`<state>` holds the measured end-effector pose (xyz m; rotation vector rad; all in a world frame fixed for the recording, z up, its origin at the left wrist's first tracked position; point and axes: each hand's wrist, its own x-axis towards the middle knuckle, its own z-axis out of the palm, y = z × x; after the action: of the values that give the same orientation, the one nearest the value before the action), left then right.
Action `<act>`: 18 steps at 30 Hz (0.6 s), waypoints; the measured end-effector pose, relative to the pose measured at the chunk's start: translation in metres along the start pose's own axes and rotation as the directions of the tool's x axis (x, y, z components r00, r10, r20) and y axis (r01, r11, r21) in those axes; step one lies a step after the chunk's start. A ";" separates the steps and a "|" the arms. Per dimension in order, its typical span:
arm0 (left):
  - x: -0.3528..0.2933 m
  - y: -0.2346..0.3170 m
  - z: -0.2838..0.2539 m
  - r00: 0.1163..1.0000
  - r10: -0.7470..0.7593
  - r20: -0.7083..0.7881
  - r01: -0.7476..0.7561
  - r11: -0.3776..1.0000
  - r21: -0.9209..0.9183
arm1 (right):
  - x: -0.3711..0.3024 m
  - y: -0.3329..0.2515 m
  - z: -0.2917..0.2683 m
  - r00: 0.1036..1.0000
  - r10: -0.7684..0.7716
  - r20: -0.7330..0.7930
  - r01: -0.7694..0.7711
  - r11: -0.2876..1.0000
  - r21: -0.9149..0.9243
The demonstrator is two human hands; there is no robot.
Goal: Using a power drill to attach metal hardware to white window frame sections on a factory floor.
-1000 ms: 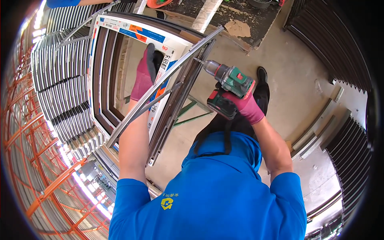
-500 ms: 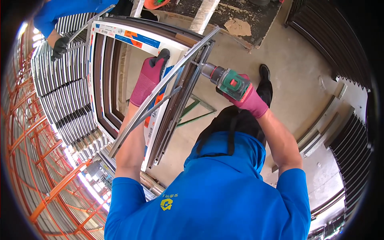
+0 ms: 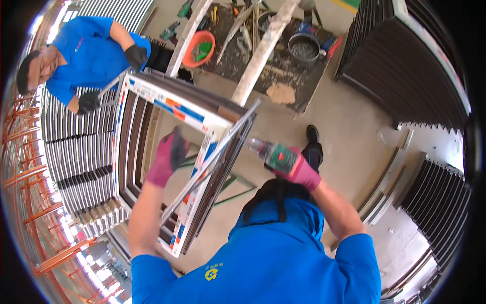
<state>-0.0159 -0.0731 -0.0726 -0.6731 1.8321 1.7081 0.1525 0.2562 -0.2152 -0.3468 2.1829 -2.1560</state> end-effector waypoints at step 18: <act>0.381 0.165 0.295 0.894 0.131 0.428 -0.351 0.798 0.490 | 0.072 0.052 -0.230 0.916 0.385 -0.112 -0.362 0.914 0.185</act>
<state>-0.3906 0.2340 -0.2283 0.1416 2.0436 1.2153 0.0314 0.4674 -0.2531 0.2309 1.9213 -2.1684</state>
